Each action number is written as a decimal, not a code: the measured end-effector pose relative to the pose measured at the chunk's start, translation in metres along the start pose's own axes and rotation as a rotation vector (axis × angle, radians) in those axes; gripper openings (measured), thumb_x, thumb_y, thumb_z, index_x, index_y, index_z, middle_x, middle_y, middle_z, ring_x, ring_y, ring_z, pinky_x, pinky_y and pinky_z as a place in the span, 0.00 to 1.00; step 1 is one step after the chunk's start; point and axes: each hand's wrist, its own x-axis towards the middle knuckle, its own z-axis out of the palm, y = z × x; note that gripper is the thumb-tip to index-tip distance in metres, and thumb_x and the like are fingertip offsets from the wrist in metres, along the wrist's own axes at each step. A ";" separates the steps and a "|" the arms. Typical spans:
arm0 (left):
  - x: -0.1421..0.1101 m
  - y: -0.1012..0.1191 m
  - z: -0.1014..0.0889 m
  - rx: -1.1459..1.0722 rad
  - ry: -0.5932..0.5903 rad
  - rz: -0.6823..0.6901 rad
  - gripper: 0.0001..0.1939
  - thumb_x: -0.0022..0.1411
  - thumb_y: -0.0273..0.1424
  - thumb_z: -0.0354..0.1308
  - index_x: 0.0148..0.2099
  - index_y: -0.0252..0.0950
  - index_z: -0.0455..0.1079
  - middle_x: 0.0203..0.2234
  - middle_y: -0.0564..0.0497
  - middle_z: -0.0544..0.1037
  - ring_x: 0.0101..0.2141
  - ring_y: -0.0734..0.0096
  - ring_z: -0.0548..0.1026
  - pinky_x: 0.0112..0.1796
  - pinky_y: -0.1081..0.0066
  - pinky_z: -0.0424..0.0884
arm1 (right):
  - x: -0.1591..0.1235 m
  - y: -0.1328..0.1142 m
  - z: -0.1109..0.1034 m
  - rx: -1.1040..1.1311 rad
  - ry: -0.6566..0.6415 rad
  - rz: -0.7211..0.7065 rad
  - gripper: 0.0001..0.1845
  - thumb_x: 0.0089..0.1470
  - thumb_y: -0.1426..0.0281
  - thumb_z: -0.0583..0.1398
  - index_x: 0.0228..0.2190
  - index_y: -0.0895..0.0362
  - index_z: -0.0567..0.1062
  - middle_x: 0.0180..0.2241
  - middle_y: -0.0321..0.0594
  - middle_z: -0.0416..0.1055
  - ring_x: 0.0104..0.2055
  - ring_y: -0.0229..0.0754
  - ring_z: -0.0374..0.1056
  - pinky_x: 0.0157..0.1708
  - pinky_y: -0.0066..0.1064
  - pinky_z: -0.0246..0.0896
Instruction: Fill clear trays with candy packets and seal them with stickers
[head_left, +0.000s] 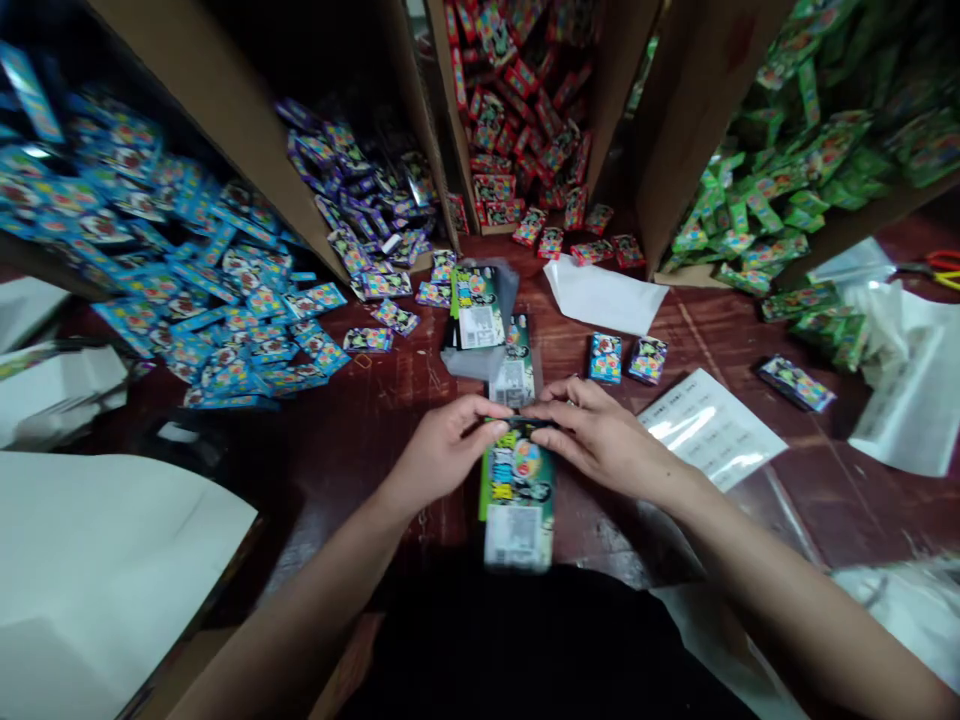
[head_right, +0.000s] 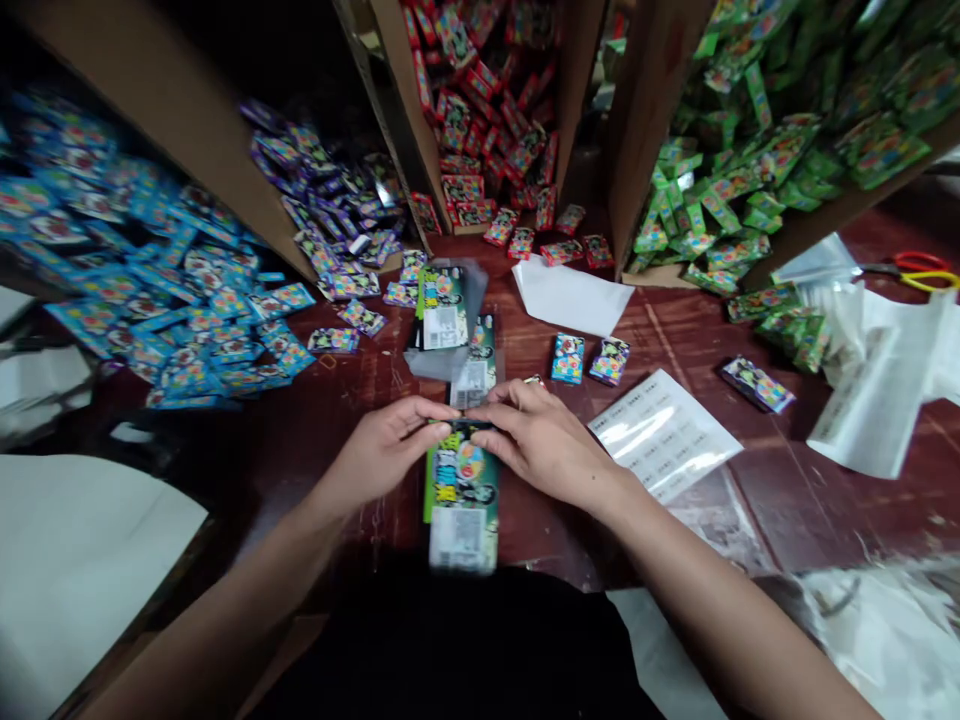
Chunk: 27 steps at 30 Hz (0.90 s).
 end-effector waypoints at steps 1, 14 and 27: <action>-0.002 -0.007 -0.023 0.070 0.036 -0.035 0.11 0.66 0.38 0.60 0.46 0.38 0.76 0.41 0.48 0.82 0.42 0.64 0.80 0.45 0.64 0.76 | 0.004 0.004 0.003 -0.014 -0.016 -0.007 0.21 0.66 0.59 0.56 0.59 0.48 0.70 0.54 0.46 0.69 0.56 0.50 0.67 0.56 0.48 0.66; 0.045 -0.005 -0.097 0.310 0.321 0.004 0.12 0.62 0.42 0.61 0.42 0.41 0.78 0.39 0.48 0.83 0.42 0.58 0.80 0.50 0.58 0.73 | 0.146 0.038 0.063 -0.494 -0.087 -0.119 0.26 0.61 0.64 0.62 0.58 0.61 0.72 0.61 0.57 0.67 0.63 0.58 0.65 0.63 0.52 0.57; 0.033 0.010 -0.007 -0.286 -0.019 -0.131 0.12 0.60 0.36 0.63 0.44 0.35 0.73 0.34 0.50 0.79 0.38 0.62 0.76 0.44 0.63 0.72 | 0.038 -0.033 0.016 -0.136 0.097 -0.199 0.38 0.63 0.54 0.58 0.66 0.61 0.58 0.63 0.55 0.65 0.64 0.58 0.62 0.61 0.54 0.64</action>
